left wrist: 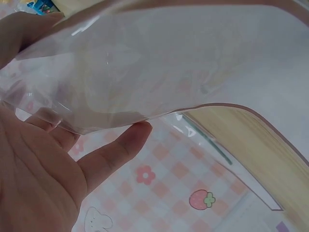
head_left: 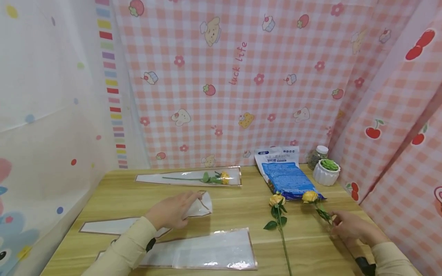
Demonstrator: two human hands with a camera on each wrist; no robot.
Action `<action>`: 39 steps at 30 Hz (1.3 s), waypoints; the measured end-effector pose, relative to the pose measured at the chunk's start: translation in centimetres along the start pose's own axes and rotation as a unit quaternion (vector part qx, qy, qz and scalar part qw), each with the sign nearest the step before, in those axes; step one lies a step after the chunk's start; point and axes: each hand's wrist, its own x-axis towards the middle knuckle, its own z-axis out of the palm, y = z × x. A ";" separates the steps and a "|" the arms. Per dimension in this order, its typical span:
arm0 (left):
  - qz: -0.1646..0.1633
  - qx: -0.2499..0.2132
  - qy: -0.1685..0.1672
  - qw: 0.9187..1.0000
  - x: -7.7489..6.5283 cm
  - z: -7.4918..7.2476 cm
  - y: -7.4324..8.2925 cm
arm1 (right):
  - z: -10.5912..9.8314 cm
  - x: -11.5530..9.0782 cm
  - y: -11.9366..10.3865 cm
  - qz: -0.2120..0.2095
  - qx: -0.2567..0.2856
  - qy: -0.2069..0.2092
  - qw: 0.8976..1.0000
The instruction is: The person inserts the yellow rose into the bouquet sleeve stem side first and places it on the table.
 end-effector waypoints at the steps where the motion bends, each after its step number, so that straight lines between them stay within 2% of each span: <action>1: -0.001 -0.001 -0.001 1.000 0.0 0.0 0.0 | -0.1 0.0 -0.2 0.005 0.005 0.000 1.000; 5: -0.005 -0.004 -0.003 1.000 -0.1 -0.2 0.1 | -0.7 0.0 -0.9 0.010 0.035 -0.007 0.999; 8: -0.008 -0.008 -0.005 1.000 -0.1 -0.3 0.2 | -1.1 -0.1 -1.3 0.000 0.045 0.009 0.999; 12: -0.008 -0.005 -0.005 1.000 -0.1 -0.3 0.2 | -1.5 -0.4 -1.9 -0.034 0.040 0.030 0.998; 15: -0.007 -0.002 -0.005 1.000 -0.1 -0.2 0.2 | -1.6 -0.4 -2.2 -0.041 0.036 0.036 0.998; 22: -0.008 -0.005 -0.008 1.000 -0.3 -0.1 0.3 | -1.7 0.2 -2.5 -0.030 0.035 0.058 0.997; 28: -0.007 -0.001 -0.004 1.000 -0.3 -0.2 0.3 | -1.6 0.7 -2.9 -0.037 0.043 0.080 0.995; 39: 0.005 0.015 0.001 1.000 0.0 0.2 -0.1 | -1.2 1.1 -3.5 -0.061 0.053 0.172 0.982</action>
